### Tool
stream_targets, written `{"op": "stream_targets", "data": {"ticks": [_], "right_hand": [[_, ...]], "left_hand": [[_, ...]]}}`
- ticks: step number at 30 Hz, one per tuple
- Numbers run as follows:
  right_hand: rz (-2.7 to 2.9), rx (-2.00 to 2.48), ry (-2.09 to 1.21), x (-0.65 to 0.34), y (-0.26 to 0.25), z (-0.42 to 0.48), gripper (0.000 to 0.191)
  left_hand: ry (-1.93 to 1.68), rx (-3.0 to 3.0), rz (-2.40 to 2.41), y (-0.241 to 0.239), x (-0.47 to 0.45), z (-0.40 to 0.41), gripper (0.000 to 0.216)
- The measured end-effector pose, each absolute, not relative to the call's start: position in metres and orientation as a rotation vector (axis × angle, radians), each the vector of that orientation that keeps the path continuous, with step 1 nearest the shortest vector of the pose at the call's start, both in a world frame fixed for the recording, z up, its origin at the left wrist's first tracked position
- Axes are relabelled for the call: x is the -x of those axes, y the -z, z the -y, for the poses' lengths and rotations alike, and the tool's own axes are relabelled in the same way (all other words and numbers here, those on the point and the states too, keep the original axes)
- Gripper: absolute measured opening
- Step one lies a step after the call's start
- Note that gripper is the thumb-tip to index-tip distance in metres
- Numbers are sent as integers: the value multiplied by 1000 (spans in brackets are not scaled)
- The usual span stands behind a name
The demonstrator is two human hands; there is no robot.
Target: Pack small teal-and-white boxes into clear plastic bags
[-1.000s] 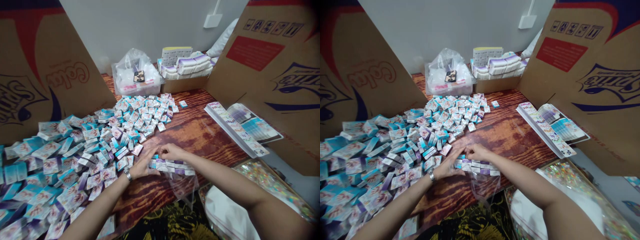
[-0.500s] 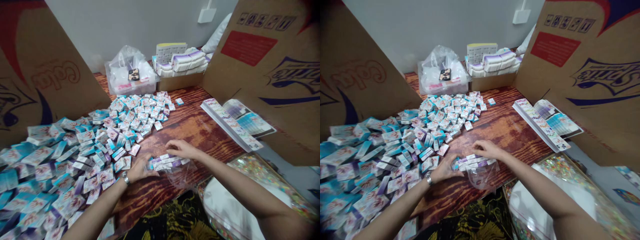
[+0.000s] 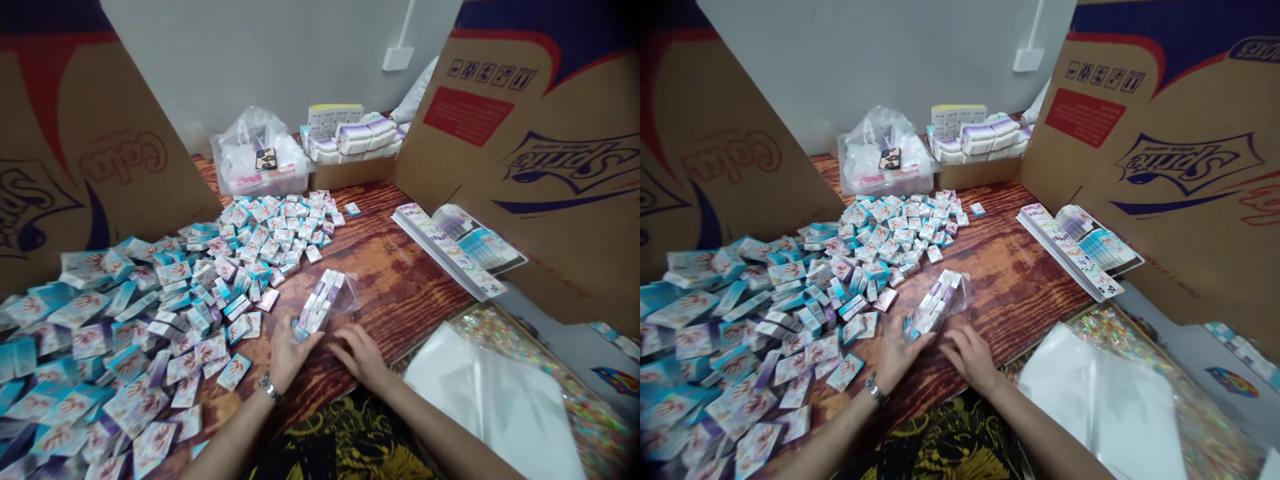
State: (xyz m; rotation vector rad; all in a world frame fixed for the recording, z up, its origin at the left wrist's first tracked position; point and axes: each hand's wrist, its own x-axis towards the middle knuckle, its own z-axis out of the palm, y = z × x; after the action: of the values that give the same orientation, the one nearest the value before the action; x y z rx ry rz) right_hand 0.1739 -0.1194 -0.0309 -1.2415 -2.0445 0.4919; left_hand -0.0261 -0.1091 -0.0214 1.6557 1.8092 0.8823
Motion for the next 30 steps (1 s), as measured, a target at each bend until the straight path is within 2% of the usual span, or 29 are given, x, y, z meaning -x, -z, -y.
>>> {"op": "stream_targets", "data": {"ticks": [4,12,18,23,27,30], "right_hand": [[2130,1195,-439,-141,37,109,30],[2086,1204,-363,-137,41,103,26],[2108,1218,-322,-136,36,95,29],[2076,1145,-495,-142,31,91,31],[2087,1103,-618,-143,28,96,38],[2103,1087,-715,-144,26,101,42]], "left_hand": [[-872,-1717,-1712,23,28,112,50],[-784,-1830,-1424,31,50,121,72],[-860,-1797,-1286,19,52,118,62],[-740,-1673,-1086,21,69,117,60],[-753,-1799,-1210,27,71,118,67],[-787,-1863,-1284,28,67,116,53]]}}
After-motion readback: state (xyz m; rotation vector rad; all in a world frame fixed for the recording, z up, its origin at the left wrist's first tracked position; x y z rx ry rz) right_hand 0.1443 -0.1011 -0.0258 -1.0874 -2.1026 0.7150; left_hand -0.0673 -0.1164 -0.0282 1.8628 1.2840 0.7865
